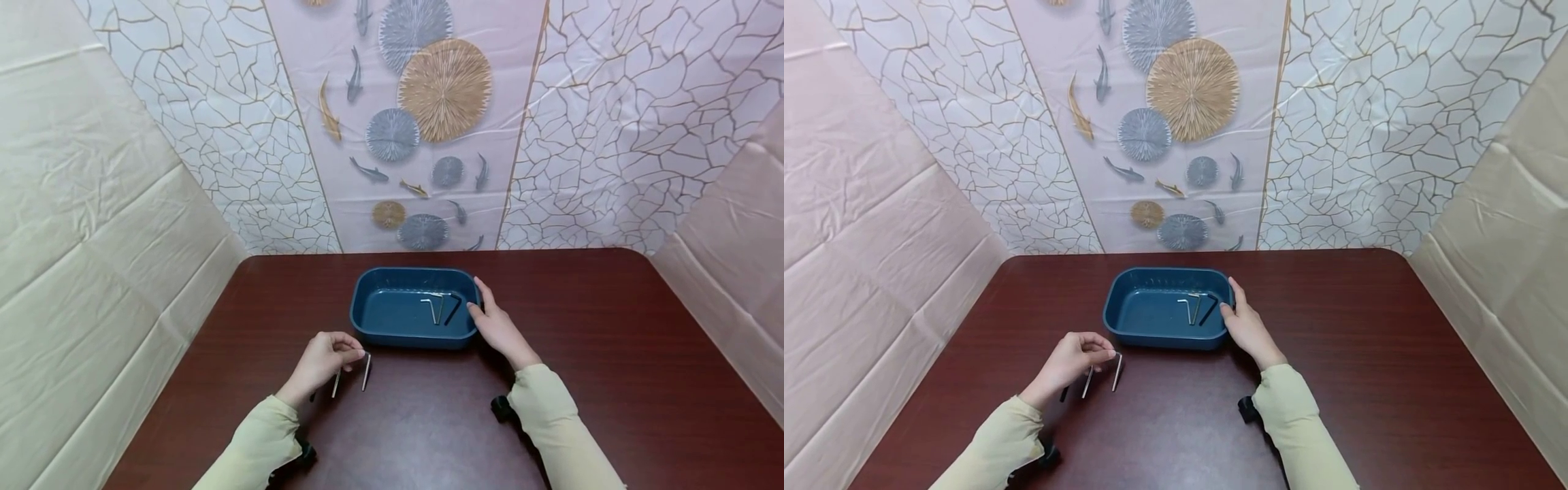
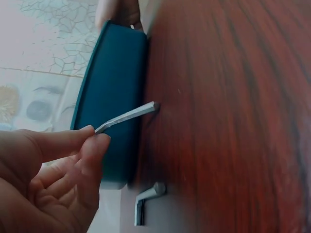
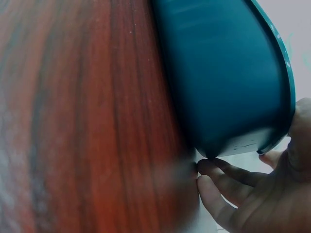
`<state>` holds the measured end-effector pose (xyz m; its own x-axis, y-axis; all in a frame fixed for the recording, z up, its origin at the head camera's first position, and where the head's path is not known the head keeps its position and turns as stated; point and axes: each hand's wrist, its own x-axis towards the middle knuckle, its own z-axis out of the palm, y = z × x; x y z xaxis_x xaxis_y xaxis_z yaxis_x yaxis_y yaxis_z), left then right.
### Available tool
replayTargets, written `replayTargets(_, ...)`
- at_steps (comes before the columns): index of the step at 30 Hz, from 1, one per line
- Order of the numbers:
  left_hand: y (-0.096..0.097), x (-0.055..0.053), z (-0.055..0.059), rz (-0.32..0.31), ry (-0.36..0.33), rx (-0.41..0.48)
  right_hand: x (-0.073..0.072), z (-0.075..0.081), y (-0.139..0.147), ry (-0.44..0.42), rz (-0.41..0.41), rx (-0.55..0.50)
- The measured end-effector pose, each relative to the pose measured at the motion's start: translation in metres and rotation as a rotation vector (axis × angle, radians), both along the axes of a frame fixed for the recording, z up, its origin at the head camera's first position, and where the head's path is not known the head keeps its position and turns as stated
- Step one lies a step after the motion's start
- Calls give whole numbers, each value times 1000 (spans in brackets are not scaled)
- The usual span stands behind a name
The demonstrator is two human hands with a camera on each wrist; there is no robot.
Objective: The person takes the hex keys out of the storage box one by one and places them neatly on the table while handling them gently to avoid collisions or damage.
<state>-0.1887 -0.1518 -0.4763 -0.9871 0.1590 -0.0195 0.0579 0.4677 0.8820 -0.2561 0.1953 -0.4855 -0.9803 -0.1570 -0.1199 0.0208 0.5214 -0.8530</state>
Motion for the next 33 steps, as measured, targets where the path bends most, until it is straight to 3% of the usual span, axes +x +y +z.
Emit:
replayTargets(3, -2, 0, 1, 23, 73, -141, 0, 0, 0, -5, -2, -2)
replayTargets(8, -4, 0, 1, 21, 106, -228, -1, 0, 1, -2, -5, 3)
replayTargets(22, -6, 3, 0, 14, 121, -342, 1, 1, 1, -7, 9, -27)
replayTargets(33, -8, 3, -2, -13, 91, -322, 0, 2, 1, -17, 12, -5)
